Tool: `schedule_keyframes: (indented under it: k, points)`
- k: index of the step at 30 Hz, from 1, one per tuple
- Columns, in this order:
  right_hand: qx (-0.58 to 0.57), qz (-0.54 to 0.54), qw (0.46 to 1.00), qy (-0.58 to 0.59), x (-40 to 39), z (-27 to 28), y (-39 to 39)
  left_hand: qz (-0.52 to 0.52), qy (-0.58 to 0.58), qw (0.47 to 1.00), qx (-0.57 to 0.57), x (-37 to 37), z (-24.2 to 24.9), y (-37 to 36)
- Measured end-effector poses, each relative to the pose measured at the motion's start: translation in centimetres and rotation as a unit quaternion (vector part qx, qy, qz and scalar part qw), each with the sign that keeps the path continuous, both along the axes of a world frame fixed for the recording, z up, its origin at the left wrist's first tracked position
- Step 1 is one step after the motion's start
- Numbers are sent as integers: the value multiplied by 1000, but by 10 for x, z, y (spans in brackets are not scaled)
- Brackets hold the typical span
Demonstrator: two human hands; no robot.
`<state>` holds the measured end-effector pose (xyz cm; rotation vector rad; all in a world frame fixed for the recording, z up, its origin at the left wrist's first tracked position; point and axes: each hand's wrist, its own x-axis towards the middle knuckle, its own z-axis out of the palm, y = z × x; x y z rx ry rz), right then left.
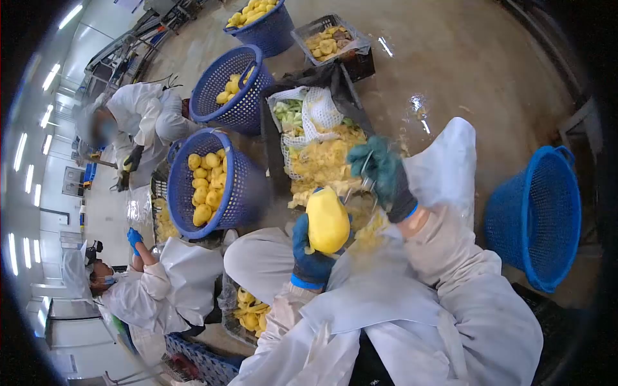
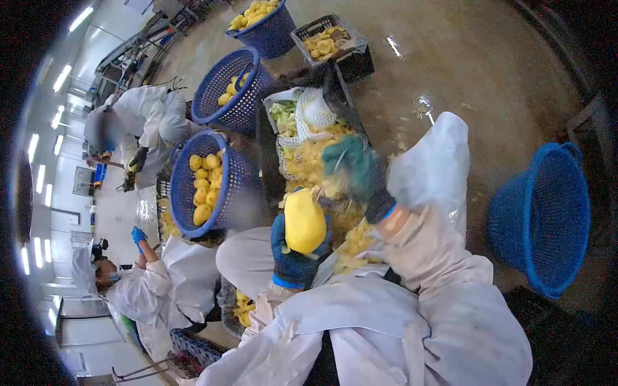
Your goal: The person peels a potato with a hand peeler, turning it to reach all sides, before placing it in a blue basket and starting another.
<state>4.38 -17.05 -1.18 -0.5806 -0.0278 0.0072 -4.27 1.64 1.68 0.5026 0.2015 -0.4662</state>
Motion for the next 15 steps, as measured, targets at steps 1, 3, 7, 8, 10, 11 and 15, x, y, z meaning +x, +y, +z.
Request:
schedule_keyframes:
  k: [1,3,7,8,10,11,15]
  points:
    - [-119,0,991,-58,-11,9,7,6,16,1000,18,-1,6,-4]
    - [-346,-3,923,-168,-24,21,21,-17,17,998,60,-2,10,-8]
    - [-232,-93,967,-46,13,-22,25,-76,-4,996,45,-7,-10,10]
    - [-253,-113,958,-78,13,-18,17,-76,-4,997,9,-9,-9,8]
    - [-103,-62,991,-57,11,-9,18,-51,7,999,-17,-9,-5,2]
    - [-168,-69,980,-82,3,-5,23,-72,-1,997,-31,-12,-15,6]
    - [-192,-46,971,-133,6,-9,19,-80,18,997,-15,-11,-26,5]
